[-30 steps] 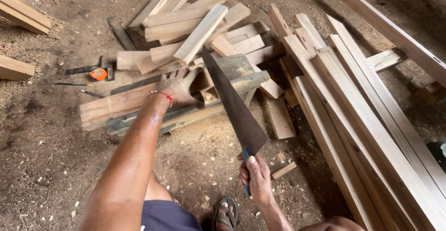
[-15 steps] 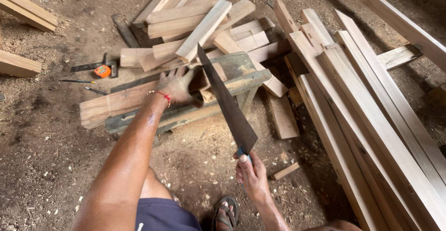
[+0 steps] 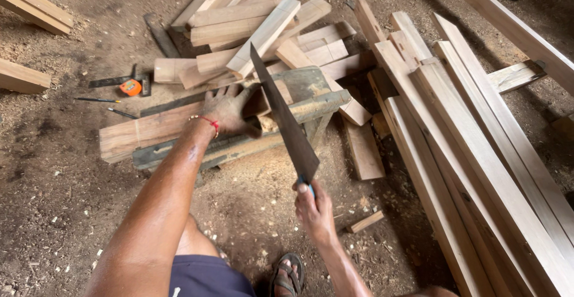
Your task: The person saws a wood plank resting on a low wooden bench. They hold the plank with their left hand and use a hand saw with their right hand to cut through the wood, occasionally adjusting the plank's position on the bench.
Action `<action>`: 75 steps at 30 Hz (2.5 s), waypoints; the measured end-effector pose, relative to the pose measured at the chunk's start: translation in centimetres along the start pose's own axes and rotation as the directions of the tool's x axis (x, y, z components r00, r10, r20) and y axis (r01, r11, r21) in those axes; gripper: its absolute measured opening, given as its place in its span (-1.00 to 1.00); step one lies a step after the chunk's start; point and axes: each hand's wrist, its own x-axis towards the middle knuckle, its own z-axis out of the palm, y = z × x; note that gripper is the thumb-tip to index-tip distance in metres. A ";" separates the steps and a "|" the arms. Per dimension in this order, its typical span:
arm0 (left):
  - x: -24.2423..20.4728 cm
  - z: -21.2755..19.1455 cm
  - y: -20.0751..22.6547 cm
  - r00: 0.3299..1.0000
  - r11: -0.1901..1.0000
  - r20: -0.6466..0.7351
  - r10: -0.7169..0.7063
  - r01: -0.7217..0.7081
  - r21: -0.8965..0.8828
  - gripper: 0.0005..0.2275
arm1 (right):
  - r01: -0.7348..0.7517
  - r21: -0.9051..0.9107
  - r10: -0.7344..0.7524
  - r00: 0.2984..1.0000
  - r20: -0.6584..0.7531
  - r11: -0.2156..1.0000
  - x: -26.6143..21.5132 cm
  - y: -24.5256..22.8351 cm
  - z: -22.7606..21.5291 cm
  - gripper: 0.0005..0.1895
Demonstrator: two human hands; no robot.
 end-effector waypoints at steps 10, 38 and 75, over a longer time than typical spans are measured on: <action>-0.8 -0.7 0.7 1.000 1.000 -0.018 -0.001 0.000 -0.013 0.25 | -0.103 -0.024 0.103 0.994 -0.025 0.994 1.0 -1.9 0.9 -0.47; -1.2 -0.6 0.8 1.000 0.999 0.013 -0.023 0.023 0.028 0.25 | -0.060 -0.116 0.063 0.998 0.019 0.991 0.2 -3.1 1.3 -0.56; -0.1 1.7 0.9 0.989 0.996 -0.146 0.002 0.012 0.090 0.28 | -0.071 -0.087 0.065 0.995 -0.072 0.994 -6.5 -5.8 -2.3 -0.75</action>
